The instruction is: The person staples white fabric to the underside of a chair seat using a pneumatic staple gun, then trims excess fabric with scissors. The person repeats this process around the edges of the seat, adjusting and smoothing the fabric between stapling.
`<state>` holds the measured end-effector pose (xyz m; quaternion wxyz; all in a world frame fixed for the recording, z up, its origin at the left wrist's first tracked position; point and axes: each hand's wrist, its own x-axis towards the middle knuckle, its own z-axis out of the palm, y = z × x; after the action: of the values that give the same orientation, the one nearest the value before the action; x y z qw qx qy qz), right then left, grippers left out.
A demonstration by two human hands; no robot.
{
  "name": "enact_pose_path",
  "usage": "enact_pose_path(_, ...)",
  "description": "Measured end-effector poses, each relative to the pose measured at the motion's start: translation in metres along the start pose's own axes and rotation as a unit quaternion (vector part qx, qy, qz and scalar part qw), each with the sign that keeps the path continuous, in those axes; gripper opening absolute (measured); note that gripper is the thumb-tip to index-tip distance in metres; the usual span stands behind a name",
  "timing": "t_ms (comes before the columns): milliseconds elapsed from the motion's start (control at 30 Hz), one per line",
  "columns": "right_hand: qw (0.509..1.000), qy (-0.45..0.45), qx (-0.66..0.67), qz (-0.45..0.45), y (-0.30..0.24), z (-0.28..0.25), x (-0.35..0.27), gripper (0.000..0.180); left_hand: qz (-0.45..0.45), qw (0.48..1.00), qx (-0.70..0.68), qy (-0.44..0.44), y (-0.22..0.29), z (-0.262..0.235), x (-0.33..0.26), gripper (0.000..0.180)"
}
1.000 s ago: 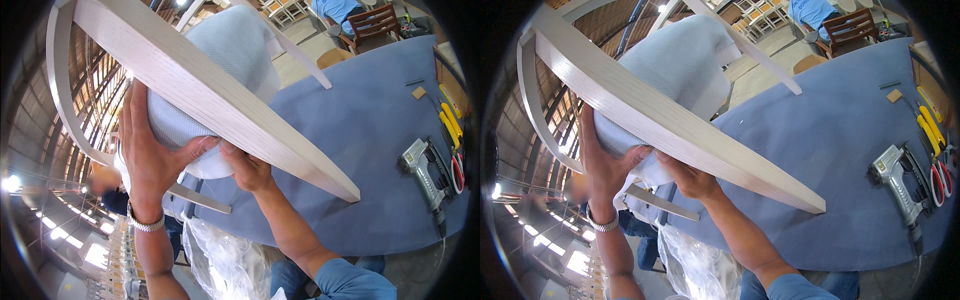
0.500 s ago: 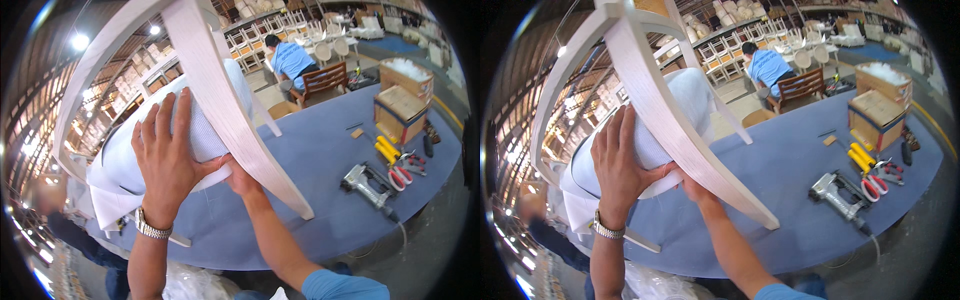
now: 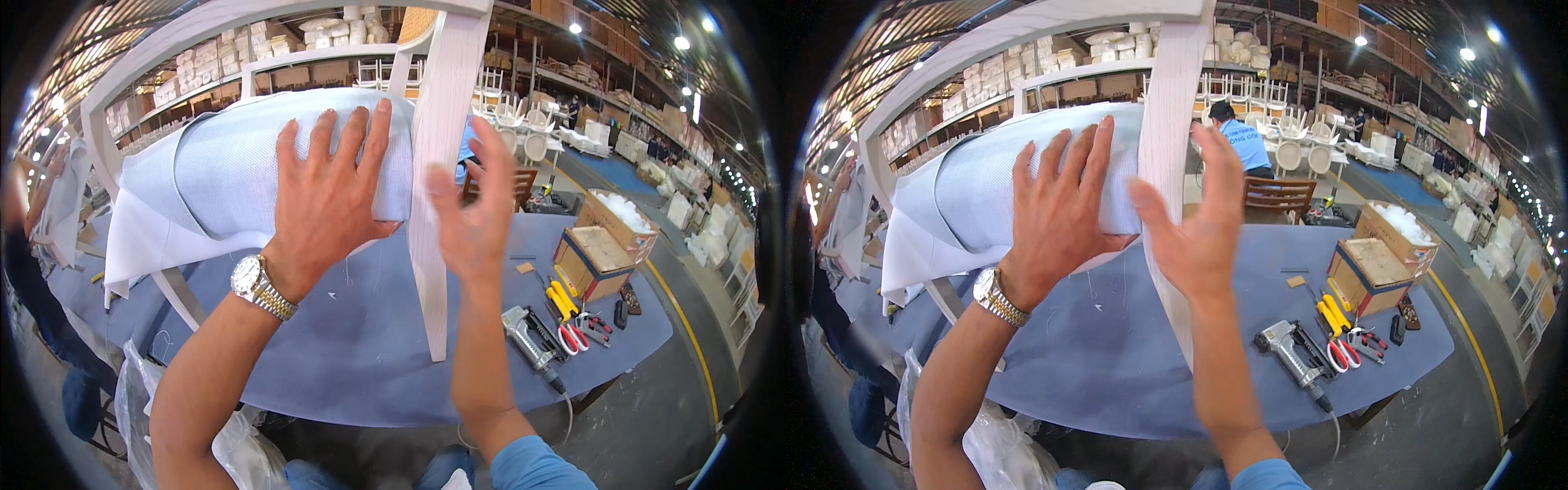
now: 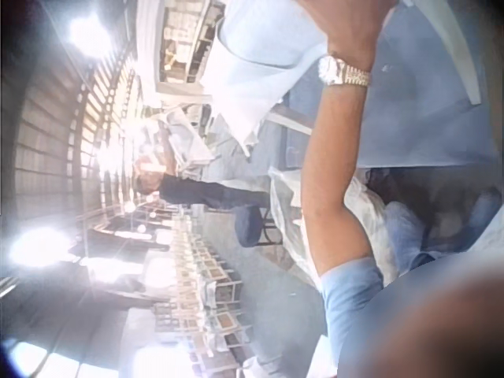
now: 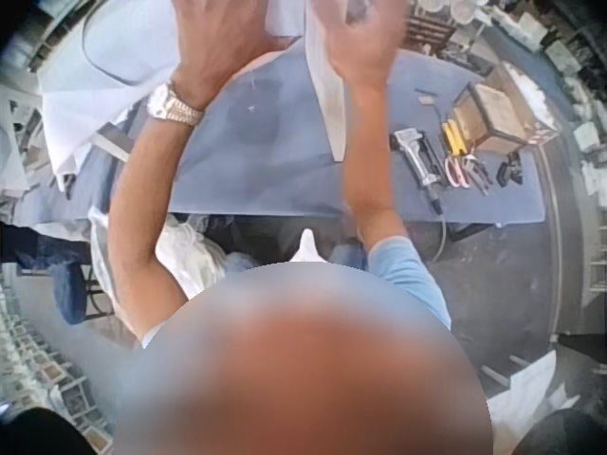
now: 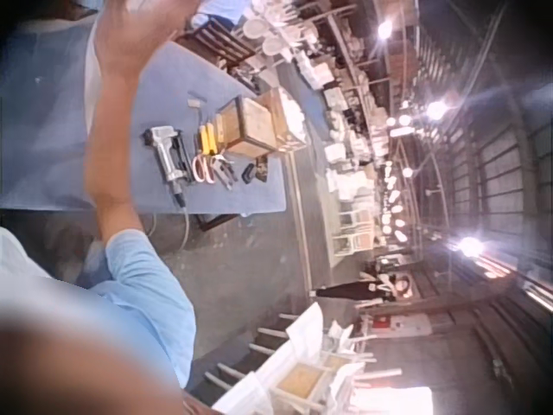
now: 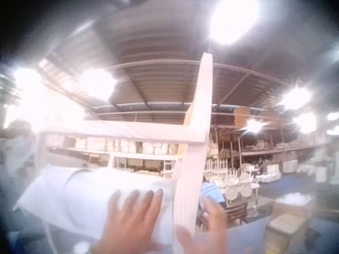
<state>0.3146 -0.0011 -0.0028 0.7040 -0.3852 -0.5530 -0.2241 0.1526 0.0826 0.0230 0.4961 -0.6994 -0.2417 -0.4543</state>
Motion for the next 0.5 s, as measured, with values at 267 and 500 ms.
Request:
enact_pose_path(267, 0.993, -0.088, 0.056, 0.049, 0.027, 0.026, -0.008, 0.101, 0.001, 0.999, -0.037, 0.038, -0.007, -0.003, -0.005, 0.122)
enact_pose_path(500, 0.954, -0.227, -0.136, 0.141, 0.063, -0.068, -0.083, 0.087, -0.011, 0.992, -0.023, 0.12, -0.006, 0.021, -0.016, 0.111)
